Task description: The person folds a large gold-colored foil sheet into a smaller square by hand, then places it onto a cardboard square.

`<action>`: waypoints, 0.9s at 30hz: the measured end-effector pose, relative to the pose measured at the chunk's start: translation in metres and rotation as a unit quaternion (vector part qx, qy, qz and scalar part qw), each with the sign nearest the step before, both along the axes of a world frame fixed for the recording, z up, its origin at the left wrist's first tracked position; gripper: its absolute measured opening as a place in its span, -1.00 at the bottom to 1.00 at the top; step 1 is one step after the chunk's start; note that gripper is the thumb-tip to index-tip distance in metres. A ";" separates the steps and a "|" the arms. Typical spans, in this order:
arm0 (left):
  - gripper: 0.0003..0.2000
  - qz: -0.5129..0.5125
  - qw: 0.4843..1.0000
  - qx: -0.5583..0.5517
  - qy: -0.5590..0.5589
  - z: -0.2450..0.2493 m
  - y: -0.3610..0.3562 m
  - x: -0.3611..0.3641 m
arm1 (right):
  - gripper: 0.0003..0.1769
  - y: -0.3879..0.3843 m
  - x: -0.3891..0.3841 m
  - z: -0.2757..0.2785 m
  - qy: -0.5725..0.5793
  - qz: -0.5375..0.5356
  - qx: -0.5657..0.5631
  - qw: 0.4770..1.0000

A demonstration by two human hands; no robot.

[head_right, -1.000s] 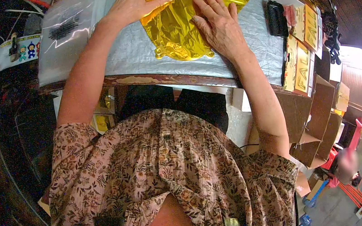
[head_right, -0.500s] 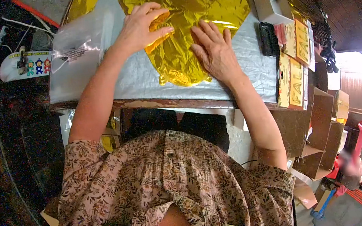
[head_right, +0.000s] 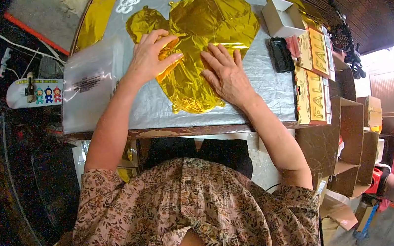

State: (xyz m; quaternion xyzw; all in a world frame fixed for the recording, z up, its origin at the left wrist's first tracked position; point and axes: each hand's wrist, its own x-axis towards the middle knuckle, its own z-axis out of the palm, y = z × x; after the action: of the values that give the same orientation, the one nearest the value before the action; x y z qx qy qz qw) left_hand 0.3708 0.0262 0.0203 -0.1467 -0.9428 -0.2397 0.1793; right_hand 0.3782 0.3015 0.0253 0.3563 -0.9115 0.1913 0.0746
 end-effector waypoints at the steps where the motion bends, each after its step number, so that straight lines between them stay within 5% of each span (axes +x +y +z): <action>1: -0.48 -0.003 1.000 -0.002 0.003 0.000 0.000 0.000 | -0.43 0.000 0.000 0.001 -0.003 0.001 -0.003 1.000; 21: -0.53 -0.039 0.999 0.015 0.003 0.014 0.003 0.000 | -0.39 0.003 0.002 0.000 -0.028 -0.009 -0.058 0.998; 27: -0.70 -0.030 0.990 0.127 0.045 0.037 0.014 -0.015 | -0.40 0.037 0.004 0.045 -0.018 0.003 -0.125 0.992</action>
State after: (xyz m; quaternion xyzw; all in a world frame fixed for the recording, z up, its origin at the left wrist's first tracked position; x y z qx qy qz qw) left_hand 0.3554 0.0401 0.0571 -0.1614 -0.8910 -0.3556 0.2314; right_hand 0.3822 0.3381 0.0699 0.3432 -0.8805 0.3110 0.1012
